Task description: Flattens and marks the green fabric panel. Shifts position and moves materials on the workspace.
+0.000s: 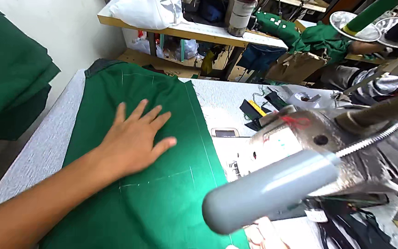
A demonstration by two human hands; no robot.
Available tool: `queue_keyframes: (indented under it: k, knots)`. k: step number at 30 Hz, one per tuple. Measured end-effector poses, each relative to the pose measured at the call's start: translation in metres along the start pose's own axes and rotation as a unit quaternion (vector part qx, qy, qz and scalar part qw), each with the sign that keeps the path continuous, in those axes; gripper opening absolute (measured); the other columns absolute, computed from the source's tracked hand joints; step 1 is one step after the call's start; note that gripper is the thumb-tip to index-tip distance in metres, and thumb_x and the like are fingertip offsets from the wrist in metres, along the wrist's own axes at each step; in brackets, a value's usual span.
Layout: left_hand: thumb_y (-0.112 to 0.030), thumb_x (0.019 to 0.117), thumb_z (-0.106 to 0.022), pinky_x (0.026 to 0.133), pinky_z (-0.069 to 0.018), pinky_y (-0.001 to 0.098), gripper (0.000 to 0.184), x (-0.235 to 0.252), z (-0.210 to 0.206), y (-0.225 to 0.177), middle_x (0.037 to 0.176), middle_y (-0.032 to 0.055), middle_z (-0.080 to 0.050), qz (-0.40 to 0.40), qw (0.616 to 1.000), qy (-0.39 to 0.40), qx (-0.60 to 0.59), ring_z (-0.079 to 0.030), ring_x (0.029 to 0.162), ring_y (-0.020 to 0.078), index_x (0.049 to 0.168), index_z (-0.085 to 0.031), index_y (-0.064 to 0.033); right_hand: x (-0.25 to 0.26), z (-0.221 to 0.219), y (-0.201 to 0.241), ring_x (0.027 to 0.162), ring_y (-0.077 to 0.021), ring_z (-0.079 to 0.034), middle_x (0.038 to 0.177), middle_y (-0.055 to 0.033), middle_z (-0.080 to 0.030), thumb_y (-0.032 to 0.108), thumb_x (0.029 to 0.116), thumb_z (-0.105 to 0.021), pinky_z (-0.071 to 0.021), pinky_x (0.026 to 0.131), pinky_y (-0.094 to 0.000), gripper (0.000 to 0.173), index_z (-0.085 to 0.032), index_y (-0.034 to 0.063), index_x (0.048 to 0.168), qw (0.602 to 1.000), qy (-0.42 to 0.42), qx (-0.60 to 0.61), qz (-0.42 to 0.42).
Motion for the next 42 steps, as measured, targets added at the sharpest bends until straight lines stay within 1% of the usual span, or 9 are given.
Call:
queue_keyframes:
  k: [3, 6, 7, 9, 12, 15, 19, 27, 42]
  knots:
    - [-0.083, 0.0878, -0.03, 0.103, -0.01, 0.0891, 0.087, -0.065, -0.016, 0.017, 0.167, 0.0082, -0.031, 0.091, 0.994, 0.066, -0.001, -0.018, 0.152, 0.052, 0.159, -0.038, -0.034, 0.005, -0.001, 0.007, 0.068, -0.0076, -0.062, 0.088, -0.0046, -0.07, 0.011, 0.0901, -0.075, -0.0544, 0.063, -0.0276, 0.056, -0.051, -0.003, 0.138, 1.0, -0.004, -0.002, 0.011]
    - [-0.084, 0.0893, -0.03, 0.102, -0.0055, 0.09, 0.085, -0.06, -0.028, 0.044, 0.172, 0.0034, -0.016, 0.124, 0.986, 0.109, -0.018, -0.007, 0.155, 0.0508, 0.162, -0.025, -0.0402, 0.025, -0.004, 0.012, 0.088, -0.0042, -0.07, 0.11, -0.0031, -0.073, 0.017, 0.0883, -0.077, -0.0612, 0.077, -0.025, 0.056, -0.054, 0.0033, 0.138, 0.998, -0.035, -0.033, 0.046]
    - [-0.085, 0.0891, -0.025, 0.103, -0.0048, 0.0896, 0.085, -0.052, -0.028, 0.05, 0.172, 0.0036, -0.015, 0.12, 0.987, 0.106, -0.016, -0.006, 0.155, 0.05, 0.162, -0.023, -0.0411, 0.033, -0.004, 0.011, 0.083, -0.003, -0.07, 0.102, -0.0001, -0.073, 0.023, 0.0865, -0.076, -0.0607, 0.073, -0.0232, 0.056, -0.055, 0.0073, 0.136, 0.996, -0.053, -0.042, 0.054]
    - [-0.081, 0.0917, -0.024, 0.103, -0.0061, 0.0898, 0.084, -0.037, -0.017, 0.054, 0.17, 0.0138, -0.02, 0.089, 0.995, 0.04, -0.025, -0.014, 0.153, 0.0533, 0.162, -0.029, -0.0346, 0.042, -0.004, 0.01, 0.074, -0.0015, -0.064, 0.089, 0.0045, -0.068, 0.033, 0.0861, -0.076, -0.056, 0.069, -0.0215, 0.06, -0.054, 0.0149, 0.139, 0.997, -0.04, -0.054, 0.031]
    - [-0.071, 0.0964, -0.027, 0.105, -0.0103, 0.087, 0.082, -0.046, 0.002, 0.041, 0.161, 0.0237, -0.035, 0.036, 0.998, -0.049, -0.009, -0.026, 0.148, 0.055, 0.157, -0.041, -0.0175, 0.03, -0.005, 0.001, 0.058, -0.0023, -0.063, 0.074, 0.0073, -0.068, 0.027, 0.0852, -0.079, -0.0554, 0.056, -0.0198, 0.061, -0.051, 0.0241, 0.139, 0.999, 0.006, -0.029, -0.013]
    - [-0.081, 0.0912, -0.015, 0.104, -0.0148, 0.0876, 0.089, -0.071, -0.014, 0.038, 0.165, 0.0156, -0.032, 0.064, 0.997, 0.039, -0.003, -0.023, 0.151, 0.051, 0.16, -0.036, -0.029, 0.014, -0.005, -0.006, 0.059, -0.0095, -0.068, 0.077, 0.0025, -0.072, 0.016, 0.0837, -0.082, -0.0602, 0.057, -0.0243, 0.063, -0.052, 0.0273, 0.139, 0.999, 0.024, 0.015, -0.038]
    - [-0.088, 0.0857, -0.014, 0.103, -0.0077, 0.0895, 0.094, -0.085, -0.029, 0.045, 0.169, 0.0127, -0.024, 0.087, 0.993, 0.075, -0.01, -0.015, 0.154, 0.0498, 0.162, -0.027, -0.0353, 0.003, -0.005, -0.007, 0.057, -0.0105, -0.067, 0.075, 0.0021, -0.072, 0.012, 0.0845, -0.081, -0.0598, 0.056, -0.0253, 0.063, -0.051, 0.0258, 0.138, 0.998, 0.032, 0.009, -0.045]
    - [-0.088, 0.0859, -0.013, 0.103, -0.0068, 0.0892, 0.094, -0.076, -0.024, 0.057, 0.17, 0.009, -0.024, 0.104, 0.99, 0.09, 0.004, -0.016, 0.154, 0.0481, 0.162, -0.028, -0.0358, -0.001, -0.003, -0.007, 0.05, -0.0066, -0.061, 0.065, 0.0032, -0.066, 0.016, 0.0869, -0.081, -0.0542, 0.05, -0.0228, 0.053, -0.055, 0.0216, 0.132, 0.999, 0.005, -0.018, -0.03]
    - [-0.091, 0.0832, -0.018, 0.103, -0.0054, 0.0889, 0.096, -0.077, -0.024, 0.059, 0.17, 0.0116, -0.02, 0.097, 0.992, 0.084, -0.005, -0.012, 0.155, 0.0488, 0.163, -0.026, -0.037, -0.001, -0.004, -0.008, 0.051, -0.0062, -0.062, 0.069, 0.0038, -0.069, 0.015, 0.0859, -0.081, -0.0548, 0.05, -0.0214, 0.05, -0.058, 0.0234, 0.13, 1.0, -0.003, -0.008, -0.015]
Point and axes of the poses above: each hand's wrist, its own x-axis towards the middle knuckle, its own z-axis out of the back of the hand, y = z × x, the point moved 9 cm from there along x, towards the middle knuckle
